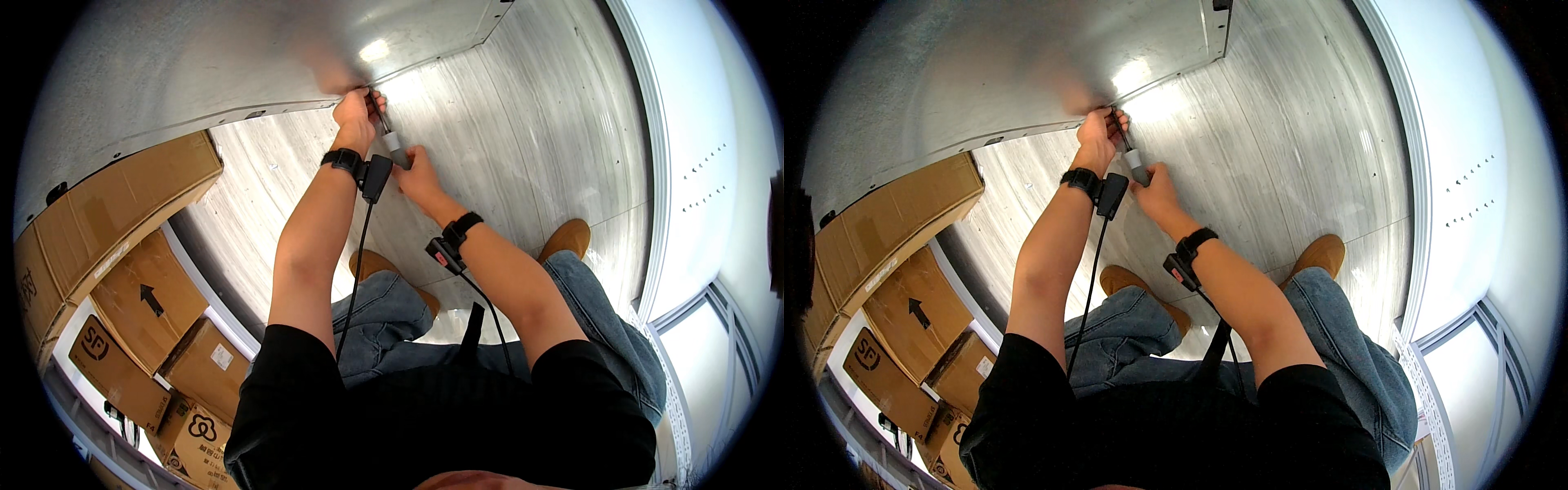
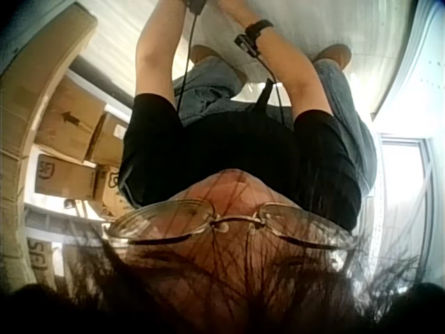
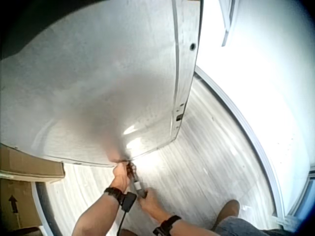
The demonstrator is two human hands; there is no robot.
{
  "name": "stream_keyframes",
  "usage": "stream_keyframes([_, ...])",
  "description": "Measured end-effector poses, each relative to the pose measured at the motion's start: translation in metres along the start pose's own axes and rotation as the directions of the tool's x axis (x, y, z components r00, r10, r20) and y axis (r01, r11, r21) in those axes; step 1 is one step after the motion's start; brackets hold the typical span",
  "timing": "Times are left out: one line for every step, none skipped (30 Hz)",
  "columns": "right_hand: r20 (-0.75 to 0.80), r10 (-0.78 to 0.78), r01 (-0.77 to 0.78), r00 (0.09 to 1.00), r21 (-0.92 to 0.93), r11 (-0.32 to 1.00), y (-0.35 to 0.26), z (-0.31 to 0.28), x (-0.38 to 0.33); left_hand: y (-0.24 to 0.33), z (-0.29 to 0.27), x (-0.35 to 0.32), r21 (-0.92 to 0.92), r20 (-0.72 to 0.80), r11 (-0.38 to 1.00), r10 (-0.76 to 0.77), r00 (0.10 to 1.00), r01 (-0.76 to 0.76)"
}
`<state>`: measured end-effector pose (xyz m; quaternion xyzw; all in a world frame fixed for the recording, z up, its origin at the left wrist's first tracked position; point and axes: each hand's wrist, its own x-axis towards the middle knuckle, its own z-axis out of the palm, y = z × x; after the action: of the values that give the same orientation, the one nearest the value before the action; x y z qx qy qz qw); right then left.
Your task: The person uses a screwdriver to fasten screws into a white metal panel, securing it to a larger structure. The person repeatedly positions screws and turns the screwdriver to tighten them along the panel edge.
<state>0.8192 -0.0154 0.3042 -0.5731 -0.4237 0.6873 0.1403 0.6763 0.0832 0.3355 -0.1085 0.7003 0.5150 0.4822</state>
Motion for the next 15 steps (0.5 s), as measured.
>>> stream_keyframes([0.046,0.067,-0.068,0.997,0.027,0.997,-0.014,-0.003,-0.008,0.0,-0.002,0.002,-0.002,-0.001,1.0,-0.001,1.0,0.001])
stream_keyframes([0.093,0.133,-0.138,0.987,0.051,0.989,-0.029,-0.008,-0.015,0.0,-0.005,0.004,-0.005,-0.003,1.0,-0.003,1.0,0.003])
stream_keyframes([0.136,0.195,-0.206,0.971,0.074,0.976,-0.041,-0.012,-0.02,0.0,-0.004,0.004,-0.004,0.002,1.0,-0.005,1.0,0.005])
stream_keyframes([0.066,0.124,-0.124,0.99,0.001,0.992,-0.039,-0.011,-0.02,0.0,-0.004,0.004,-0.011,0.0,1.0,-0.01,1.0,0.01])
stream_keyframes([0.002,0.045,-0.045,0.999,-0.078,0.996,-0.034,-0.008,-0.018,0.0,-0.004,0.005,-0.019,-0.002,1.0,-0.015,1.0,0.015])
stream_keyframes([-0.054,-0.038,0.029,0.998,-0.161,0.987,-0.027,-0.006,-0.016,0.0,-0.004,0.005,-0.026,-0.006,0.999,-0.019,1.0,0.019])
stream_keyframes([-0.053,0.022,-0.027,0.998,-0.098,0.995,-0.017,-0.005,-0.01,0.0,-0.002,0.004,-0.017,-0.009,1.0,-0.025,1.0,0.025])
stream_keyframes([-0.047,0.083,-0.085,0.995,-0.035,0.996,-0.008,-0.003,-0.002,0.0,0.0,0.003,-0.008,-0.012,1.0,-0.031,0.999,0.031])
stream_keyframes([-0.032,0.144,-0.143,0.989,0.028,0.989,-0.007,-0.002,0.001,-0.001,-0.001,0.004,0.0,-0.021,0.999,-0.036,0.999,0.036])
stream_keyframes([-0.046,0.109,-0.11,0.993,-0.002,0.994,-0.005,0.0,0.001,-0.001,-0.002,0.005,-0.002,-0.011,1.0,-0.031,0.999,0.031])
stream_keyframes([-0.06,0.074,-0.076,0.995,-0.032,0.997,-0.002,0.001,0.0,0.0,-0.002,0.007,-0.004,-0.002,1.0,-0.027,1.0,0.027])
stream_keyframes([-0.073,0.038,-0.042,0.997,-0.064,0.997,-0.004,0.002,-0.002,0.0,-0.003,0.007,-0.007,0.01,1.0,-0.022,1.0,0.022])
stream_keyframes([-0.066,-0.019,0.013,0.998,-0.092,0.996,-0.005,0.001,-0.005,0.0,-0.004,0.007,-0.007,0.0,1.0,-0.025,1.0,0.025])
stream_keyframes([-0.056,-0.075,0.068,0.996,-0.12,0.99,-0.007,-0.001,-0.007,0.0,-0.004,0.007,-0.008,-0.009,1.0,-0.027,1.0,0.027])
stream_keyframes([-0.048,-0.13,0.121,0.99,-0.146,0.982,-0.009,-0.004,-0.009,-0.001,-0.003,0.007,-0.007,-0.017,1.0,-0.03,0.999,0.03])
